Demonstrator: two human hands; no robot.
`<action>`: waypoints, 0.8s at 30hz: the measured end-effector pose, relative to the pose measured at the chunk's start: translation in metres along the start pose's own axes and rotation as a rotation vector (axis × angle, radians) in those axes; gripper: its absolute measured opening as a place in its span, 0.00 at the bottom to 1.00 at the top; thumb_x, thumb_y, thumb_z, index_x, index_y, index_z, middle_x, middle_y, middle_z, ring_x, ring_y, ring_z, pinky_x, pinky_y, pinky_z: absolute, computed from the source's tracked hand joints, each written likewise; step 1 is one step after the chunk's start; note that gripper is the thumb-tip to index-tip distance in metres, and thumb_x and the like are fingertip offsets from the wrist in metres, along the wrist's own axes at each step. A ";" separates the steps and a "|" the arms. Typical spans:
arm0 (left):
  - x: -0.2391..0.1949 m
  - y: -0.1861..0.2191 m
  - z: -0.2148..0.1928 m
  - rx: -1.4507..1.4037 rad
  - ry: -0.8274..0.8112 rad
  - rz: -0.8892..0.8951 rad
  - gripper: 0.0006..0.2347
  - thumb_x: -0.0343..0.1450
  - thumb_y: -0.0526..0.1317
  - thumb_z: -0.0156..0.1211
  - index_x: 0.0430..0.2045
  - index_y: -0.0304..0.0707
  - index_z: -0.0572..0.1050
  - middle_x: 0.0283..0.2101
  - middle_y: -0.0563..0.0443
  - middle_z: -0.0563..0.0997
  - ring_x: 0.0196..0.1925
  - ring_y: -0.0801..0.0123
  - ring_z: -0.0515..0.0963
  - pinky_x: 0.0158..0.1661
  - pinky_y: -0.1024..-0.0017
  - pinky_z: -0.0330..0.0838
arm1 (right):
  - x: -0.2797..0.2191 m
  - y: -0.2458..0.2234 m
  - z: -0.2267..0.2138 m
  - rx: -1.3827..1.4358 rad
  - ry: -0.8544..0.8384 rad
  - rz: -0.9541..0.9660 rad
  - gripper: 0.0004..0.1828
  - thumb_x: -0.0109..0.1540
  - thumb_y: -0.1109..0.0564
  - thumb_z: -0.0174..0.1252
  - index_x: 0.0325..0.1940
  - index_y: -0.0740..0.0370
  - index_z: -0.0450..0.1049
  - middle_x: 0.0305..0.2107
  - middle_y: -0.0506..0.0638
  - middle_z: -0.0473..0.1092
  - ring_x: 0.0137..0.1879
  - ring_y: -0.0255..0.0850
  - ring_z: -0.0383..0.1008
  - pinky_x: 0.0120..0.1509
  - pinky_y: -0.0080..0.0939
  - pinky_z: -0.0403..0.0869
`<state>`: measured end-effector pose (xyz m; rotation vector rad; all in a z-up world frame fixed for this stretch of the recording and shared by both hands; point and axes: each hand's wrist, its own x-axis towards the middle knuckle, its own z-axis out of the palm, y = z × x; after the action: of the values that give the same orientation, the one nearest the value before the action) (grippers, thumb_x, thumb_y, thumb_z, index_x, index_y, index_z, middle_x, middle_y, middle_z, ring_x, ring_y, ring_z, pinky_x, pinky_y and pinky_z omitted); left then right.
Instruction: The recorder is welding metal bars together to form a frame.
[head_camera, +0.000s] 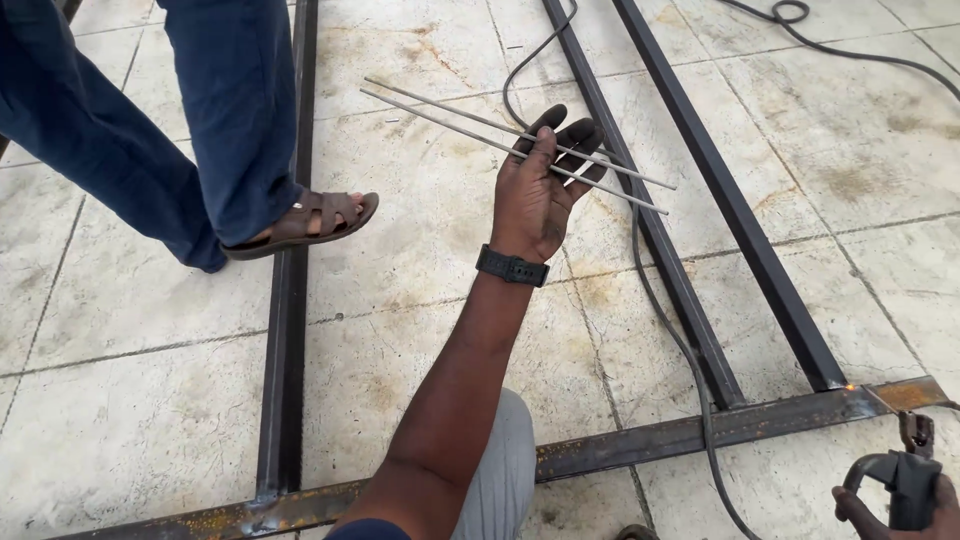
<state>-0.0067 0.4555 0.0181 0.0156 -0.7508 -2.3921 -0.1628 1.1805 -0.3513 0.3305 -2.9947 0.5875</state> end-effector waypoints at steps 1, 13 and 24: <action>-0.003 0.004 0.003 -0.024 -0.002 0.005 0.15 0.79 0.41 0.52 0.58 0.34 0.70 0.51 0.38 0.81 0.55 0.55 0.81 0.52 0.51 0.80 | -0.023 -0.034 -0.015 -0.010 0.007 0.022 0.67 0.45 0.37 0.76 0.77 0.74 0.54 0.45 0.71 0.70 0.54 0.60 0.76 0.66 0.54 0.74; -0.001 -0.073 -0.098 0.806 0.112 -0.290 0.14 0.79 0.39 0.53 0.58 0.36 0.74 0.31 0.53 0.79 0.31 0.71 0.79 0.33 0.71 0.76 | -0.082 -0.274 -0.173 0.015 -0.024 0.545 0.69 0.43 0.33 0.75 0.81 0.50 0.51 0.58 0.69 0.66 0.62 0.63 0.70 0.66 0.59 0.71; -0.017 -0.138 -0.182 1.848 -0.202 -0.281 0.14 0.74 0.45 0.59 0.42 0.32 0.81 0.37 0.33 0.83 0.41 0.43 0.82 0.44 0.56 0.74 | -0.053 -0.291 -0.173 0.014 -0.117 0.467 0.66 0.42 0.33 0.75 0.79 0.41 0.52 0.55 0.62 0.71 0.57 0.57 0.75 0.63 0.55 0.74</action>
<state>-0.0365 0.4604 -0.2089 0.6317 -2.7904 -1.0601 -0.0407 0.9941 -0.0907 -0.3605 -3.1914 0.6390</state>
